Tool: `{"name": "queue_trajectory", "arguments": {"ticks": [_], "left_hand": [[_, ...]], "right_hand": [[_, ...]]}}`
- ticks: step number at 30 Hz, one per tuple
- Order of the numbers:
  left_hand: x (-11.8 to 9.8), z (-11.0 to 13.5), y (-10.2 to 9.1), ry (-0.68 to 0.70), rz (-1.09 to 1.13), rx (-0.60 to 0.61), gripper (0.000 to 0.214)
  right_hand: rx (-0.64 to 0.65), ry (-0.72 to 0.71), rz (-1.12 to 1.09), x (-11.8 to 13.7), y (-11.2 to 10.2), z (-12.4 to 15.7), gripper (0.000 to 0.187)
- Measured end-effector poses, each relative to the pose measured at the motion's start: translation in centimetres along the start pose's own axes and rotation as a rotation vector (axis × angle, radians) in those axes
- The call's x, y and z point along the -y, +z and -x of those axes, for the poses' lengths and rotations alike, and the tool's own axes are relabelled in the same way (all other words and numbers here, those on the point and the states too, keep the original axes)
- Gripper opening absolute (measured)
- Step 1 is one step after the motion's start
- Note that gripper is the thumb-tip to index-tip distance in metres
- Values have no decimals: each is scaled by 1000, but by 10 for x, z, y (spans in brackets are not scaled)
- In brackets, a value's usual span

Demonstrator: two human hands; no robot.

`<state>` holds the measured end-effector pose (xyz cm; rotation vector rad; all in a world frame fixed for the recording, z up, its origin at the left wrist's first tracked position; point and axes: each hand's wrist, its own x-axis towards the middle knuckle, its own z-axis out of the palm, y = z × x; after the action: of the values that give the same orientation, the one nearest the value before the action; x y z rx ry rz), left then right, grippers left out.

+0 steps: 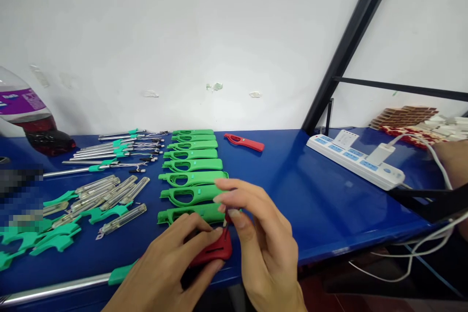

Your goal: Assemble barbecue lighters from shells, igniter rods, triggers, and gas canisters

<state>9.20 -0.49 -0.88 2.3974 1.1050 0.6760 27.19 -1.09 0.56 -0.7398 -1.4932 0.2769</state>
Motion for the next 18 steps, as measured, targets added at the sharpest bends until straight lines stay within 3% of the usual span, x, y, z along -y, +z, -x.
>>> {"name": "queue_trajectory", "arguments": {"ticks": [6,11,18], "left_hand": [[-1,0,-1,6,-3,0,32],[-1,-1,-4,4,-5,23,35],[-1,-2,-3,8,14,8,33]], "right_hand": [[6,-70,50,-2,2,1,51],[9,-19,5,-10,4,4,48],[120,47,-144,-6,5,7,51]]}}
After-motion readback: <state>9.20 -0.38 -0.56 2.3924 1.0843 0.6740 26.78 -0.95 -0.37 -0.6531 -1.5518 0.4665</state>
